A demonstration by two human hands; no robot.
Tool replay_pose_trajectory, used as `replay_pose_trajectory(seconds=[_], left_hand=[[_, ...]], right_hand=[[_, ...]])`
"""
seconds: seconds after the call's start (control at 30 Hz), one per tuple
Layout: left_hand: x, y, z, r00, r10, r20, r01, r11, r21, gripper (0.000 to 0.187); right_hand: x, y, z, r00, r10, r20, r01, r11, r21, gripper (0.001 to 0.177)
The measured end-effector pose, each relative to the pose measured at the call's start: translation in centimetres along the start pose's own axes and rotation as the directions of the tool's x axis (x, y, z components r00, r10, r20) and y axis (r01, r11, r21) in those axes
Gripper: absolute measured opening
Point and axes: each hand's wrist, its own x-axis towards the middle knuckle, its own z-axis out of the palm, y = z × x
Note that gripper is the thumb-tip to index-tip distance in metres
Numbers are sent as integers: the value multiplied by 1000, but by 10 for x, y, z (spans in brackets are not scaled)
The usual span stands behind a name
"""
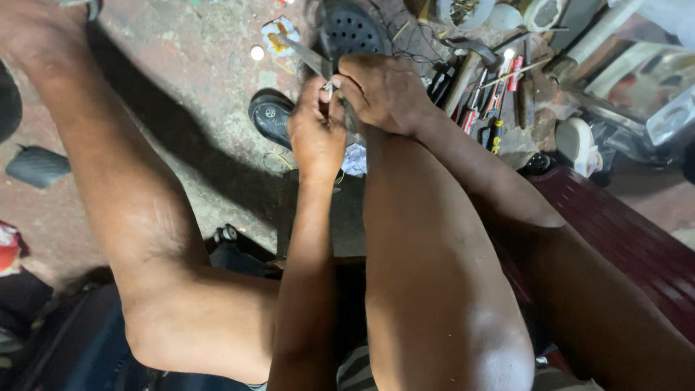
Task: The person repairs a black high-heeled shoe by scraping the sole with a metal tool, applying a white substance with a cloth, and using scissors to trim excess material. The person works on the sole and heel areas throughout the clip.
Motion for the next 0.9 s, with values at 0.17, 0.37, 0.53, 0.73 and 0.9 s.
replay_pose_trajectory(seconds=[0.17, 0.37, 0.53, 0.73, 0.9], left_hand=[[1, -5, 3, 1000, -15, -7, 15, 1000, 19, 27], [4, -10, 1, 998, -59, -29, 58, 998, -9, 27], [7, -12, 8, 1000, -6, -19, 7, 998, 60, 26], [8, -18, 7, 999, -36, -20, 37, 997, 66, 25], [7, -21, 9, 1000, -21, -16, 21, 999, 44, 27]], right_hand=[[1, 3, -4, 997, -16, 79, 20, 998, -62, 20], [4, 11, 12, 996, 65, 53, -68, 996, 56, 27], [5, 19, 17, 998, 61, 26, -59, 995, -85, 31], [4, 20, 17, 988, 115, 99, -126, 987, 102, 29], [1, 24, 18, 1000, 0, -6, 0, 1000, -17, 20]])
